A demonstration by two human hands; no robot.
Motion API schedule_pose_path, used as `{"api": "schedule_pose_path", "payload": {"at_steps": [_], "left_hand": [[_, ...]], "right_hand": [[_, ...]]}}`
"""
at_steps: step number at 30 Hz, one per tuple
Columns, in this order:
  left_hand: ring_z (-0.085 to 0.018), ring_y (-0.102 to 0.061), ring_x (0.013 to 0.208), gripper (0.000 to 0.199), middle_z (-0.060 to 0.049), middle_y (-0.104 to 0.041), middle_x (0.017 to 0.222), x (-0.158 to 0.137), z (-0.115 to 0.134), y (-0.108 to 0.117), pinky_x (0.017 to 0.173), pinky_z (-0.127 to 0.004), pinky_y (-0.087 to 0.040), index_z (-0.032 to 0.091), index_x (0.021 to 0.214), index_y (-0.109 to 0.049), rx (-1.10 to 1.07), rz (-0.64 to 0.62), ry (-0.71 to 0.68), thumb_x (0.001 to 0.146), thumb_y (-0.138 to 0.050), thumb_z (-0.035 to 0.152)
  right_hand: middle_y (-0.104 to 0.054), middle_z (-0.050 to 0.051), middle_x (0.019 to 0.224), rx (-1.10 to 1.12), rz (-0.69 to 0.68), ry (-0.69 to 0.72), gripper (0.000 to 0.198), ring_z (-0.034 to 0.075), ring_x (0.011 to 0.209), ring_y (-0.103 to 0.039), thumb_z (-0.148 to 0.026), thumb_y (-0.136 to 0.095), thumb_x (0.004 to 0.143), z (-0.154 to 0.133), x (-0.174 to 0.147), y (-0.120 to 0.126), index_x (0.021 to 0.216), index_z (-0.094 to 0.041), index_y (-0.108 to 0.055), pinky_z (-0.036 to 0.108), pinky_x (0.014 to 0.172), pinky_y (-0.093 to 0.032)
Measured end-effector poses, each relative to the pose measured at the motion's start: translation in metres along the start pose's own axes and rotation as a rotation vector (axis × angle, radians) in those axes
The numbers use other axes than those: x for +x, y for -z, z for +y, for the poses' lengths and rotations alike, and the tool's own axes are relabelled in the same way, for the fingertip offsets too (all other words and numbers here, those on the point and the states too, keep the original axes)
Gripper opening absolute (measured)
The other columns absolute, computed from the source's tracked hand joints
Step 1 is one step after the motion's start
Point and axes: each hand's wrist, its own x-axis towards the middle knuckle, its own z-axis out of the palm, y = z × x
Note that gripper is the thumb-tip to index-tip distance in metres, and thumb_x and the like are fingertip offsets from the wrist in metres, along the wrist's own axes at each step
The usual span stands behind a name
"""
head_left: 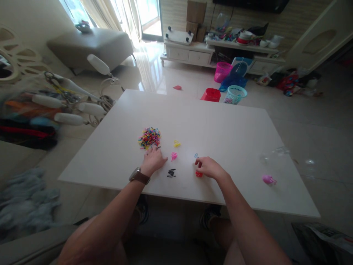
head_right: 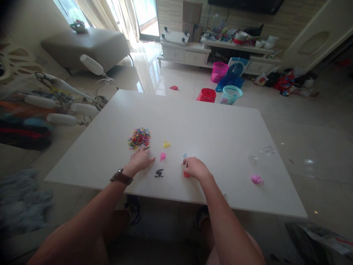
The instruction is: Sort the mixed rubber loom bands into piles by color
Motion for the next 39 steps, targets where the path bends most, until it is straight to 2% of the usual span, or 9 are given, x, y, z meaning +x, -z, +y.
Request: {"api": "schedule_pose_path", "payload": {"at_steps": [5, 13, 16, 20, 27, 30, 34, 39], "left_hand": [[-0.038, -0.045, 0.136, 0.05, -0.021, -0.051, 0.147, 0.006, -0.005, 0.001, 0.108, -0.055, -0.044, 0.016, 0.123, -0.069, 0.006, 0.004, -0.016, 0.089, -0.051, 0.048], [-0.039, -0.051, 0.131, 0.04, -0.017, -0.063, 0.135, 0.003, -0.007, 0.014, 0.101, -0.051, -0.048, 0.02, 0.092, -0.077, -0.005, -0.047, -0.035, 0.09, -0.052, 0.051], [-0.039, -0.05, 0.133, 0.039, -0.014, -0.062, 0.139, 0.004, -0.011, 0.012, 0.103, -0.052, -0.048, 0.023, 0.101, -0.078, -0.023, -0.029, -0.031, 0.089, -0.054, 0.051], [-0.039, -0.047, 0.137, 0.042, -0.013, -0.053, 0.151, 0.006, -0.015, 0.004, 0.105, -0.055, -0.045, 0.025, 0.116, -0.075, -0.037, -0.055, -0.051, 0.09, -0.054, 0.05], [-0.035, -0.047, 0.138, 0.041, -0.013, -0.054, 0.151, 0.003, -0.009, 0.007, 0.111, -0.049, -0.04, 0.021, 0.117, -0.074, -0.04, -0.082, -0.061, 0.092, -0.055, 0.049], [-0.031, -0.055, 0.132, 0.034, -0.011, -0.065, 0.14, 0.003, -0.006, 0.015, 0.107, -0.041, -0.043, 0.02, 0.11, -0.077, -0.086, -0.056, -0.081, 0.091, -0.061, 0.042], [-0.025, -0.07, 0.105, 0.022, -0.011, -0.078, 0.11, 0.002, -0.002, 0.023, 0.089, -0.031, -0.05, 0.017, 0.097, -0.082, -0.162, -0.076, -0.175, 0.086, -0.065, 0.027], [-0.021, -0.071, 0.08, 0.017, -0.01, -0.079, 0.084, 0.001, -0.001, 0.019, 0.072, -0.028, -0.048, 0.017, 0.083, -0.083, -0.178, -0.09, -0.266, 0.077, -0.067, 0.016]], "right_hand": [[-0.077, 0.004, 0.099, 0.008, 0.005, -0.003, 0.025, 0.015, 0.085, -0.068, -0.017, -0.067, 0.083, 0.0, -0.002, 0.002, 0.106, -0.02, -0.075, 0.022, 0.072, -0.043], [-0.077, 0.004, 0.1, 0.04, 0.009, -0.001, 0.023, 0.016, 0.084, -0.068, -0.022, -0.066, 0.086, 0.001, -0.004, 0.003, 0.107, -0.019, -0.074, 0.023, 0.073, -0.045], [-0.078, 0.004, 0.1, 0.04, 0.005, 0.001, 0.022, 0.016, 0.085, -0.069, -0.022, -0.065, 0.087, 0.0, -0.004, 0.002, 0.107, -0.019, -0.074, 0.023, 0.073, -0.044], [-0.078, 0.004, 0.099, 0.035, -0.005, 0.005, 0.022, 0.016, 0.085, -0.069, -0.023, -0.064, 0.088, -0.003, -0.004, 0.001, 0.107, -0.019, -0.074, 0.023, 0.072, -0.044], [-0.078, 0.004, 0.101, 0.015, -0.019, 0.019, 0.022, 0.016, 0.084, -0.069, -0.025, -0.063, 0.089, -0.001, 0.0, -0.001, 0.107, -0.02, -0.073, 0.022, 0.071, -0.043], [-0.078, 0.005, 0.101, 0.018, -0.021, 0.021, 0.022, 0.016, 0.083, -0.069, -0.025, -0.062, 0.089, 0.0, 0.0, -0.001, 0.108, -0.019, -0.073, 0.022, 0.071, -0.043], [-0.078, 0.005, 0.101, 0.011, -0.028, 0.031, 0.022, 0.016, 0.086, -0.07, -0.025, -0.063, 0.089, 0.0, 0.0, -0.001, 0.107, -0.02, -0.073, 0.022, 0.071, -0.043], [-0.079, 0.004, 0.102, 0.003, -0.02, 0.03, 0.024, 0.017, 0.089, -0.07, -0.025, -0.061, 0.09, -0.001, -0.001, 0.0, 0.109, -0.02, -0.074, 0.022, 0.073, -0.045]]}}
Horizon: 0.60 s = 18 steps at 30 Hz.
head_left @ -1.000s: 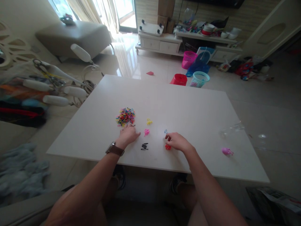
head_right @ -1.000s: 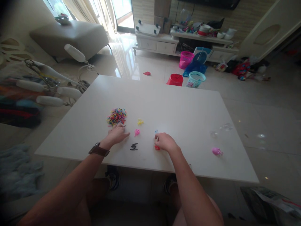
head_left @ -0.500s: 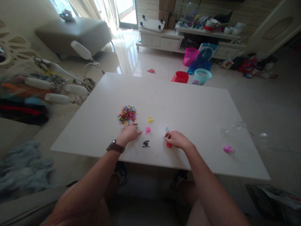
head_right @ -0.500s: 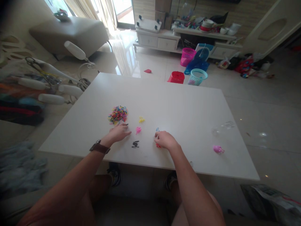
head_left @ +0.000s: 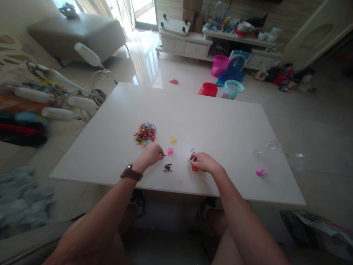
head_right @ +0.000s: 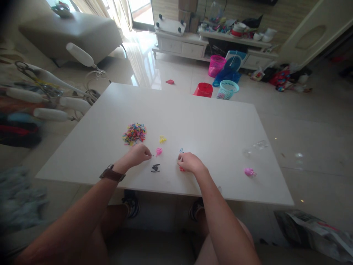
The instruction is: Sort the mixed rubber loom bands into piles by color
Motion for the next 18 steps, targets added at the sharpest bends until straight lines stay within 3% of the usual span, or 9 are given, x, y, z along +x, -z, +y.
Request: {"api": "schedule_pose_path", "payload": {"at_steps": [9, 18], "left_hand": [[-0.015, -0.06, 0.062, 0.011, -0.001, -0.069, 0.064, 0.003, -0.01, -0.017, 0.057, -0.027, -0.036, 0.019, 0.064, -0.07, -0.061, -0.089, -0.202, 0.065, -0.061, 0.013], [-0.015, -0.056, 0.059, 0.012, 0.0, -0.066, 0.061, 0.003, -0.008, -0.027, 0.057, -0.028, -0.032, 0.02, 0.06, -0.066, 0.015, -0.114, -0.244, 0.062, -0.056, 0.013]], "right_hand": [[-0.079, 0.005, 0.105, -0.035, 0.009, 0.005, 0.029, 0.018, 0.095, -0.072, -0.026, -0.06, 0.09, -0.007, 0.0, -0.002, 0.115, -0.02, -0.074, 0.022, 0.078, -0.047], [-0.079, 0.005, 0.107, -0.042, 0.01, 0.008, 0.032, 0.019, 0.096, -0.072, -0.027, -0.059, 0.088, -0.007, 0.0, -0.002, 0.116, -0.021, -0.074, 0.024, 0.076, -0.047]]}}
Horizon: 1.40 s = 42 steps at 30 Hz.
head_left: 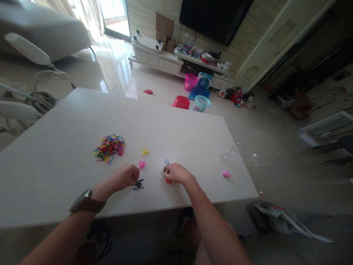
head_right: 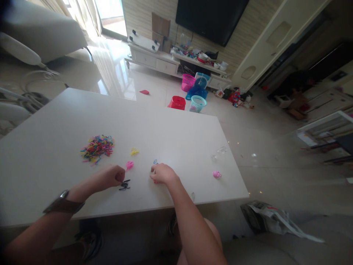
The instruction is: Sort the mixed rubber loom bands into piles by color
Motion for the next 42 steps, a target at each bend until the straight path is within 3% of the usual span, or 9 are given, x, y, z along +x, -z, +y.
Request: {"api": "schedule_pose_path", "payload": {"at_steps": [6, 19, 22, 26, 28, 32, 35, 42], "left_hand": [[-0.016, -0.06, 0.062, 0.013, 0.0, -0.069, 0.065, 0.0, 0.0, -0.003, 0.058, -0.028, -0.034, 0.021, 0.063, -0.068, -0.021, -0.058, 0.008, 0.061, -0.057, 0.015], [-0.02, -0.065, 0.069, 0.007, -0.003, -0.074, 0.074, 0.0, -0.009, 0.004, 0.063, -0.03, -0.041, 0.022, 0.069, -0.069, -0.018, -0.01, 0.051, 0.068, -0.063, 0.02], [-0.021, -0.068, 0.07, 0.005, -0.003, -0.076, 0.078, 0.001, -0.012, 0.006, 0.062, -0.029, -0.041, 0.023, 0.074, -0.071, -0.026, -0.006, 0.107, 0.071, -0.067, 0.024], [-0.019, -0.068, 0.063, 0.013, -0.003, -0.073, 0.068, -0.004, -0.018, 0.022, 0.061, -0.028, -0.042, 0.021, 0.078, -0.07, -0.081, -0.026, 0.198, 0.079, -0.063, 0.032], [-0.018, -0.068, 0.062, 0.017, -0.003, -0.074, 0.07, -0.012, -0.024, 0.036, 0.06, -0.027, -0.041, 0.02, 0.08, -0.069, -0.105, 0.063, 0.264, 0.083, -0.058, 0.033], [-0.02, -0.069, 0.068, 0.022, -0.003, -0.073, 0.068, -0.03, -0.039, 0.062, 0.06, -0.028, -0.039, 0.022, 0.082, -0.07, -0.048, 0.301, 0.526, 0.085, -0.054, 0.037], [-0.024, -0.069, 0.074, 0.023, -0.005, -0.073, 0.069, -0.041, -0.049, 0.07, 0.061, -0.03, -0.039, 0.023, 0.085, -0.072, -0.031, 0.328, 0.663, 0.083, -0.055, 0.037], [-0.026, -0.07, 0.081, 0.028, -0.009, -0.077, 0.086, -0.042, -0.064, 0.061, 0.068, -0.031, -0.045, 0.022, 0.098, -0.077, -0.032, 0.305, 0.664, 0.079, -0.059, 0.033]], "right_hand": [[-0.078, 0.006, 0.108, 0.002, -0.005, 0.007, 0.033, 0.019, 0.098, -0.072, -0.027, -0.059, 0.088, 0.0, 0.0, 0.0, 0.116, -0.021, -0.074, 0.024, 0.078, -0.048], [-0.078, 0.007, 0.108, 0.009, -0.01, 0.016, 0.032, 0.02, 0.1, -0.072, -0.025, -0.06, 0.088, -0.003, -0.002, 0.001, 0.116, -0.021, -0.074, 0.026, 0.083, -0.049], [-0.078, 0.007, 0.11, 0.008, -0.013, 0.008, 0.032, 0.02, 0.1, -0.071, -0.025, -0.06, 0.088, -0.004, -0.003, 0.002, 0.116, -0.021, -0.074, 0.026, 0.083, -0.048], [-0.078, 0.006, 0.107, 0.019, -0.015, 0.017, 0.031, 0.019, 0.097, -0.072, -0.024, -0.059, 0.089, -0.004, -0.004, 0.002, 0.116, -0.02, -0.074, 0.025, 0.081, -0.048], [-0.079, 0.006, 0.105, 0.027, -0.011, 0.009, 0.029, 0.018, 0.094, -0.072, -0.023, -0.06, 0.09, -0.004, -0.004, 0.002, 0.114, -0.019, -0.074, 0.023, 0.079, -0.047], [-0.078, 0.006, 0.102, 0.044, 0.022, 0.007, 0.025, 0.016, 0.089, -0.071, -0.024, -0.061, 0.091, -0.002, -0.003, 0.001, 0.112, -0.018, -0.074, 0.022, 0.075, -0.046], [-0.078, 0.005, 0.101, 0.063, 0.055, 0.004, 0.02, 0.015, 0.087, -0.07, -0.023, -0.062, 0.092, -0.003, -0.004, 0.003, 0.108, -0.019, -0.073, 0.021, 0.074, -0.045], [-0.077, 0.005, 0.1, 0.052, 0.122, 0.015, 0.017, 0.015, 0.085, -0.069, -0.027, -0.06, 0.094, -0.011, -0.005, 0.007, 0.101, -0.019, -0.073, 0.022, 0.072, -0.044]]}}
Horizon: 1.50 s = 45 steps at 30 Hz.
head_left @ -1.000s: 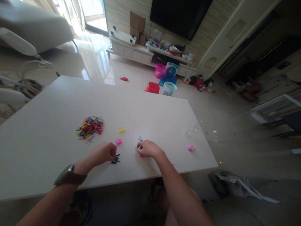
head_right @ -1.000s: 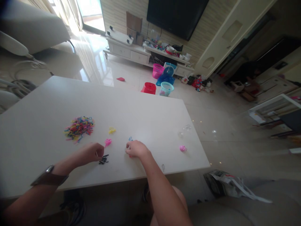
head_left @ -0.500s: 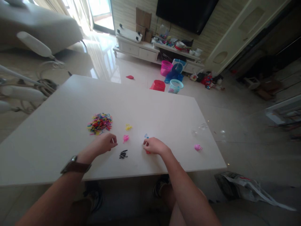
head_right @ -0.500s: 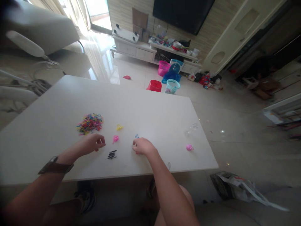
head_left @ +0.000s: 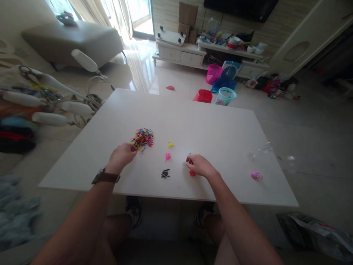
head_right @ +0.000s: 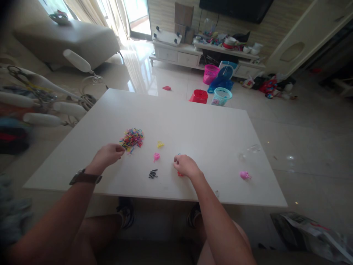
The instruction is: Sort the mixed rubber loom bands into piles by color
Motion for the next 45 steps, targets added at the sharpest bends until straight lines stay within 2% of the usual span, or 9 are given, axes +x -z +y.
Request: {"api": "schedule_pose_path", "payload": {"at_steps": [7, 12, 20, 24, 28, 32, 37, 41, 45], "left_hand": [[-0.025, -0.071, 0.094, 0.024, -0.008, -0.078, 0.105, 0.006, 0.0, -0.016, 0.071, -0.027, -0.047, 0.024, 0.096, -0.078, 0.034, 0.003, -0.049, 0.08, -0.066, 0.037], [-0.025, -0.07, 0.097, 0.026, -0.009, -0.078, 0.108, 0.01, 0.003, -0.025, 0.073, -0.027, -0.048, 0.023, 0.1, -0.076, 0.048, 0.023, -0.065, 0.083, -0.059, 0.034], [-0.024, -0.069, 0.091, 0.018, -0.009, -0.076, 0.098, 0.016, 0.012, -0.035, 0.072, -0.027, -0.047, 0.022, 0.089, -0.073, 0.07, 0.024, -0.084, 0.081, -0.06, 0.03], [-0.023, -0.069, 0.093, 0.02, -0.01, -0.076, 0.098, 0.021, 0.011, -0.037, 0.075, -0.026, -0.048, 0.02, 0.094, -0.073, 0.066, 0.035, -0.12, 0.079, -0.059, 0.023], [-0.023, -0.069, 0.094, 0.025, -0.01, -0.077, 0.1, 0.022, 0.012, -0.033, 0.078, -0.026, -0.048, 0.018, 0.099, -0.073, 0.049, 0.018, -0.119, 0.08, -0.058, 0.019], [-0.022, -0.069, 0.087, 0.02, -0.009, -0.076, 0.091, 0.015, 0.018, -0.026, 0.075, -0.028, -0.048, 0.016, 0.089, -0.075, -0.033, -0.01, -0.156, 0.081, -0.058, 0.023], [-0.018, -0.064, 0.07, 0.023, -0.004, -0.072, 0.075, -0.009, 0.04, -0.022, 0.063, -0.027, -0.045, 0.015, 0.086, -0.075, -0.366, -0.189, -0.318, 0.078, -0.064, 0.034], [-0.017, -0.065, 0.073, 0.026, -0.005, -0.074, 0.075, -0.033, 0.066, -0.029, 0.066, -0.027, -0.047, 0.015, 0.086, -0.074, -0.663, -0.427, -0.465, 0.075, -0.071, 0.039], [-0.017, -0.066, 0.074, 0.027, -0.006, -0.074, 0.077, -0.047, 0.083, -0.038, 0.071, -0.029, -0.049, 0.015, 0.085, -0.073, -0.82, -0.544, -0.517, 0.074, -0.074, 0.039]], "right_hand": [[-0.077, 0.005, 0.1, -0.019, -0.014, 0.018, 0.018, 0.015, 0.085, -0.069, -0.028, -0.058, 0.095, -0.002, 0.002, 0.0, 0.1, -0.019, -0.074, 0.022, 0.073, -0.043], [-0.077, 0.005, 0.099, -0.017, -0.021, 0.014, 0.017, 0.015, 0.084, -0.069, -0.028, -0.059, 0.095, -0.004, 0.002, 0.0, 0.101, -0.019, -0.073, 0.022, 0.07, -0.042], [-0.077, 0.006, 0.099, -0.018, -0.014, 0.018, 0.018, 0.015, 0.085, -0.07, -0.028, -0.06, 0.095, -0.001, 0.003, 0.0, 0.103, -0.019, -0.074, 0.022, 0.072, -0.044], [-0.077, 0.005, 0.1, -0.005, -0.006, 0.025, 0.018, 0.015, 0.085, -0.069, -0.028, -0.06, 0.095, 0.002, 0.003, 0.0, 0.102, -0.02, -0.074, 0.022, 0.074, -0.045], [-0.077, 0.005, 0.1, 0.008, -0.003, 0.015, 0.018, 0.015, 0.085, -0.069, -0.028, -0.06, 0.094, 0.003, 0.003, 0.002, 0.102, -0.02, -0.074, 0.023, 0.073, -0.045], [-0.077, 0.005, 0.1, 0.015, 0.014, 0.008, 0.018, 0.016, 0.086, -0.069, -0.028, -0.061, 0.094, 0.002, 0.002, 0.004, 0.102, -0.02, -0.074, 0.023, 0.074, -0.046], [-0.076, 0.005, 0.094, 0.081, 0.083, 0.07, 0.012, 0.015, 0.084, -0.069, -0.025, -0.062, 0.092, -0.006, 0.004, 0.002, 0.095, -0.019, -0.073, 0.024, 0.075, -0.047], [-0.076, 0.004, 0.101, 0.416, 0.187, 0.209, 0.015, 0.013, 0.085, -0.069, -0.02, -0.067, 0.089, -0.019, 0.007, -0.005, 0.103, -0.019, -0.071, 0.023, 0.08, -0.053], [-0.077, 0.005, 0.1, 0.699, 0.156, 0.293, 0.025, 0.015, 0.083, -0.071, -0.028, -0.073, 0.084, -0.027, 0.01, -0.012, 0.109, -0.021, -0.071, 0.027, 0.08, -0.057]]}}
